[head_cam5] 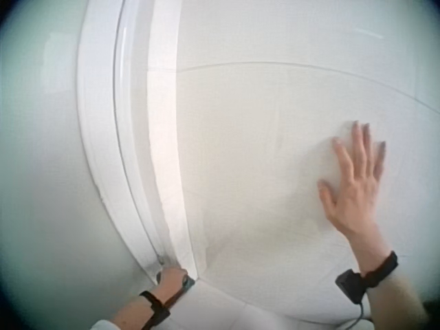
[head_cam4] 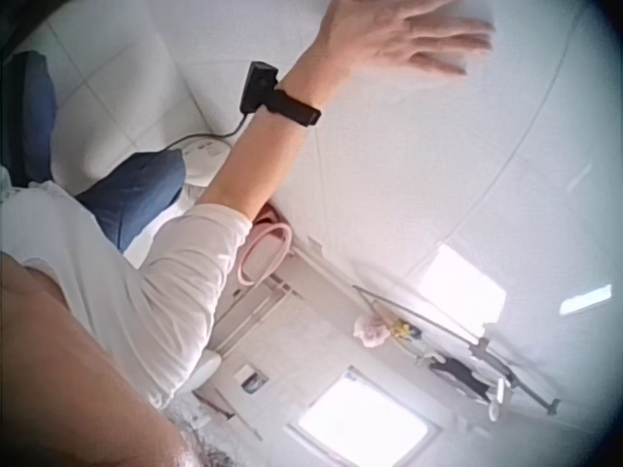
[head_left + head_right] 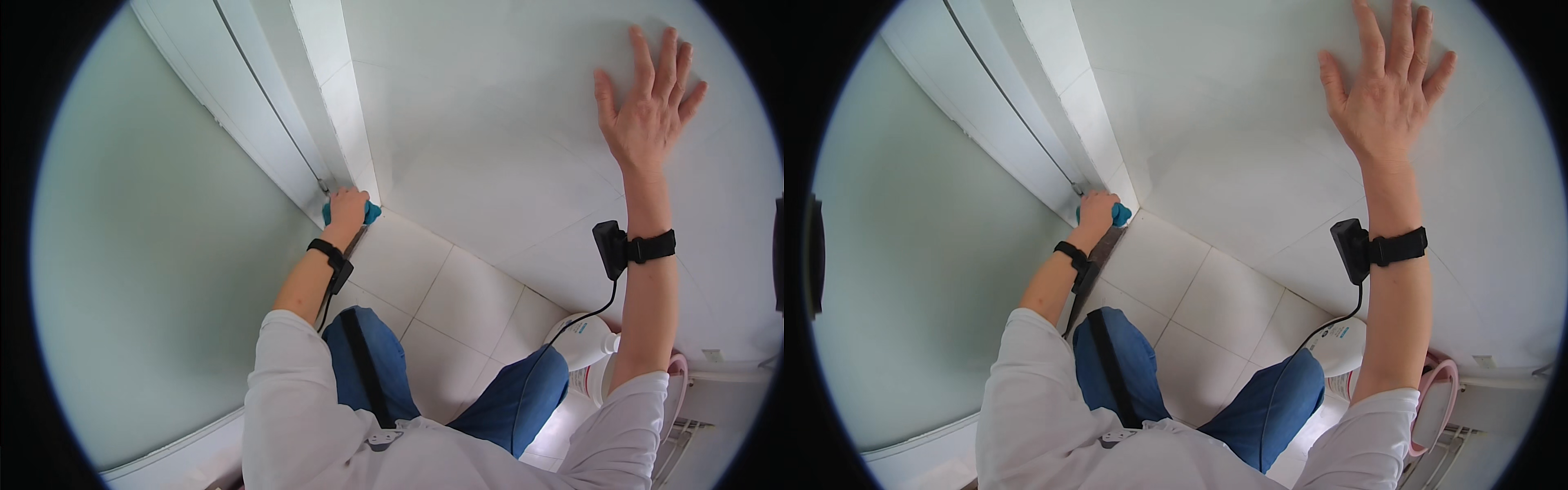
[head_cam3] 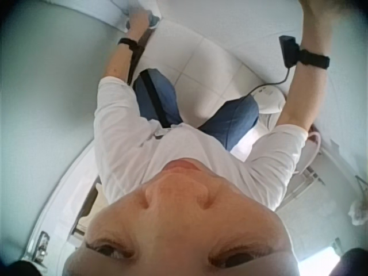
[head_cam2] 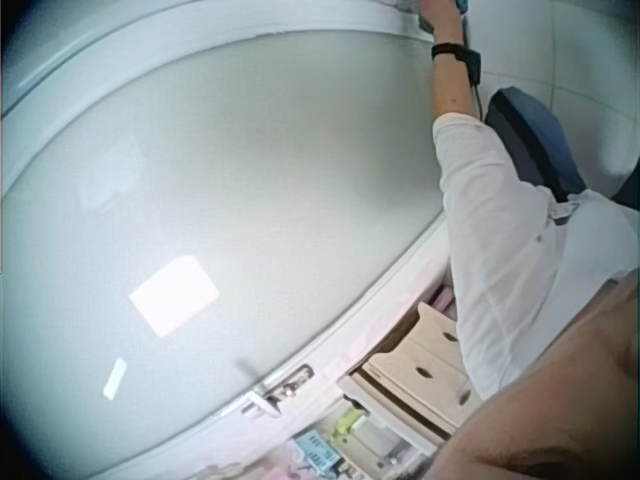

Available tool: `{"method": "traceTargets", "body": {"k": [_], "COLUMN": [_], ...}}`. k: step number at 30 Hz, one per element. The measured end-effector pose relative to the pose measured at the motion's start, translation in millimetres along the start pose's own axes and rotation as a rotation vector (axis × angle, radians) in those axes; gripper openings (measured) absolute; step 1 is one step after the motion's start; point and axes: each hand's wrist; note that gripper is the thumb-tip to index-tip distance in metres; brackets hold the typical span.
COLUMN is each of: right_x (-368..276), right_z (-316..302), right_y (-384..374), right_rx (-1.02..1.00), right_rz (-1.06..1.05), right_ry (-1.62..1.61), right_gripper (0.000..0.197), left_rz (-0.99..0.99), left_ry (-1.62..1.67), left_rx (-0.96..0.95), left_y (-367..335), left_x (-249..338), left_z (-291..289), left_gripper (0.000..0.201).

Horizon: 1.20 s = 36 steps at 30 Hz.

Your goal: The person wipes the tiled walls and a shower fixture in a bathroom using a blue cloth.

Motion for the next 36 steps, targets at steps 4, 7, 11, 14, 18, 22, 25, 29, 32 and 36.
{"method": "traceTargets", "body": {"k": [4, 7, 11, 14, 18, 22, 25, 29, 32, 36], "right_x": [7.2, 7.1, 8.7, 6.7, 10.0, 13.5, 29.9, 33.3, 32.7, 35.7], "right_z": [-1.2, -3.9, -2.2, -0.2, 0.2, 0.0, 3.3, 9.9, 10.7, 7.5], "right_y": [5.7, 5.9, 6.1, 6.6, 3.6, 10.7, 11.1, 14.8, 19.5, 17.3], "right_rx": [0.003, 0.001, 0.015, 0.046, 0.04, 0.041, 0.038, 0.017, 0.021, 0.051], "right_rz": [0.016, 0.027, 0.02, 0.0, -0.001, -0.021, -0.171, -0.289, -0.291, -0.288], "right_ry": [0.017, 0.02, 0.017, 0.021, 0.058, 0.059, 0.265, 0.444, 0.456, 0.431], "right_gripper": [0.06, 0.061, 0.06, 0.06, 0.059, 0.058, 0.06, 0.07, 0.072, 0.073], "left_rz": [-0.165, -0.14, 0.141, 0.233, 0.309, 0.336, 0.331, 0.306, 0.261, 0.42], "left_ry": [0.652, 0.516, -0.143, -0.527, -0.613, -0.627, -0.61, -0.69, -0.619, -0.408], "left_rx": [0.629, 0.909, 0.902, 0.716, 0.513, 0.54, 0.639, 0.514, 0.348, 0.699], "left_y": [-16.3, -34.0, -55.8, -51.4, -31.7, -45.6, -50.9, -34.9, -33.5, -42.2], "left_x": [4.8, 33.7, 27.4, 14.9, 7.0, 13.7, 17.1, 15.5, 26.9, 36.9], "left_z": [-61.2, -156.4, -159.9, -116.0, -67.8, -102.0, -124.3, -111.2, -117.6, -163.2], "left_gripper": [0.045, 0.047, 0.037, 0.035, 0.037, 0.039, 0.041, 0.041, 0.039, 0.033]}}
Point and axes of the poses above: each hand's wrist, its own y-axis away from the middle knuckle, its own z-axis out of the palm, x = y × z, and after that the axes turned 15 degrees about x, right-handed
